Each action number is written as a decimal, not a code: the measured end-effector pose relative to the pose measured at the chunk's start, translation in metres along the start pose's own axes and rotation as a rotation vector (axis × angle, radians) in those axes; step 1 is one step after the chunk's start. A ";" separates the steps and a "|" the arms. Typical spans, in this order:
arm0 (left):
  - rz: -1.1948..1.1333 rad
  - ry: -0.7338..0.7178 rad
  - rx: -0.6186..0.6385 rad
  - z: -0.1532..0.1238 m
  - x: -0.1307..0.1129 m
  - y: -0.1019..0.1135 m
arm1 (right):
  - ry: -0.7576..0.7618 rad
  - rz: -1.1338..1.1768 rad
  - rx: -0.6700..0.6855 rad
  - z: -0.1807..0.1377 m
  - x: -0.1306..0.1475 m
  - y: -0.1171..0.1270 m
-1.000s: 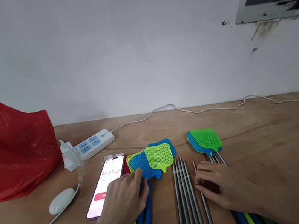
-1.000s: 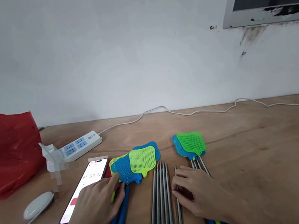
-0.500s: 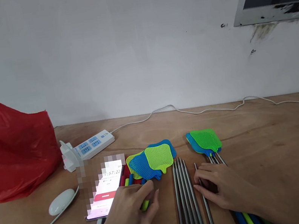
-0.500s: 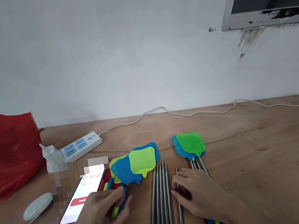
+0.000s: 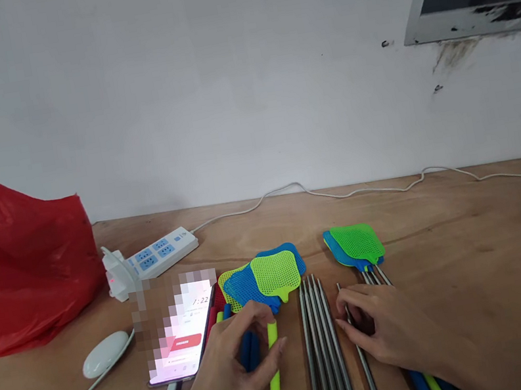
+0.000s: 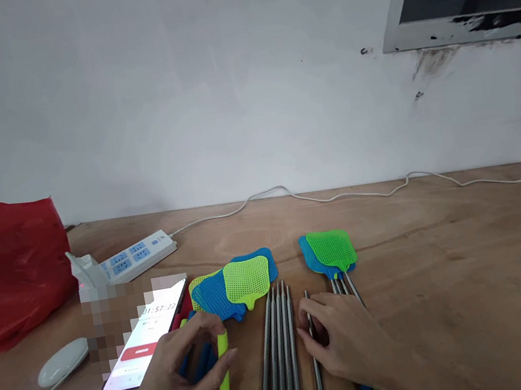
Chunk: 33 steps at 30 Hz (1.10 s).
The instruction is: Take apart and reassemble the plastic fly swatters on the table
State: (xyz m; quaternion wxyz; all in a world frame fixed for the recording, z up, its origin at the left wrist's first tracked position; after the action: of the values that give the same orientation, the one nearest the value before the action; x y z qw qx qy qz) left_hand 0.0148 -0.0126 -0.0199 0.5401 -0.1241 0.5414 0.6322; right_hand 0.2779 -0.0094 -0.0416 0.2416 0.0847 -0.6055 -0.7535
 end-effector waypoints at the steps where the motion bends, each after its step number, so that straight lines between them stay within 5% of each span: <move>1: -0.012 0.003 -0.002 0.001 0.001 -0.001 | -0.025 0.005 -0.005 0.000 0.001 0.000; 15: -0.157 -0.006 -0.071 -0.001 0.017 -0.006 | -0.133 0.054 -0.039 0.000 -0.003 -0.012; 21: -0.155 0.063 -0.043 0.004 0.006 -0.003 | -0.332 0.693 -0.248 0.008 -0.013 -0.006; 26: -0.105 0.107 0.028 0.004 0.003 -0.007 | -0.590 1.279 -0.295 0.013 -0.016 0.007; 33: -0.100 0.062 0.176 0.004 -0.001 -0.008 | -0.637 1.546 -0.299 0.012 -0.013 0.010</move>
State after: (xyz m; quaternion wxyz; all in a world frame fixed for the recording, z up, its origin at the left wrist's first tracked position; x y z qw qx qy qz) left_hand 0.0237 -0.0114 -0.0218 0.5629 -0.1226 0.6045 0.5502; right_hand 0.2862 0.0059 -0.0314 0.5152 -0.6021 -0.4262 -0.4363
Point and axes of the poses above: each hand's wrist, its own z-axis towards the middle knuckle, its own y-axis out of the back of the hand, x = y × z, the point moved 1 cm from there along z, towards the middle knuckle, and after that the axes turned 12 degrees about -z, right-handed, at the moved point
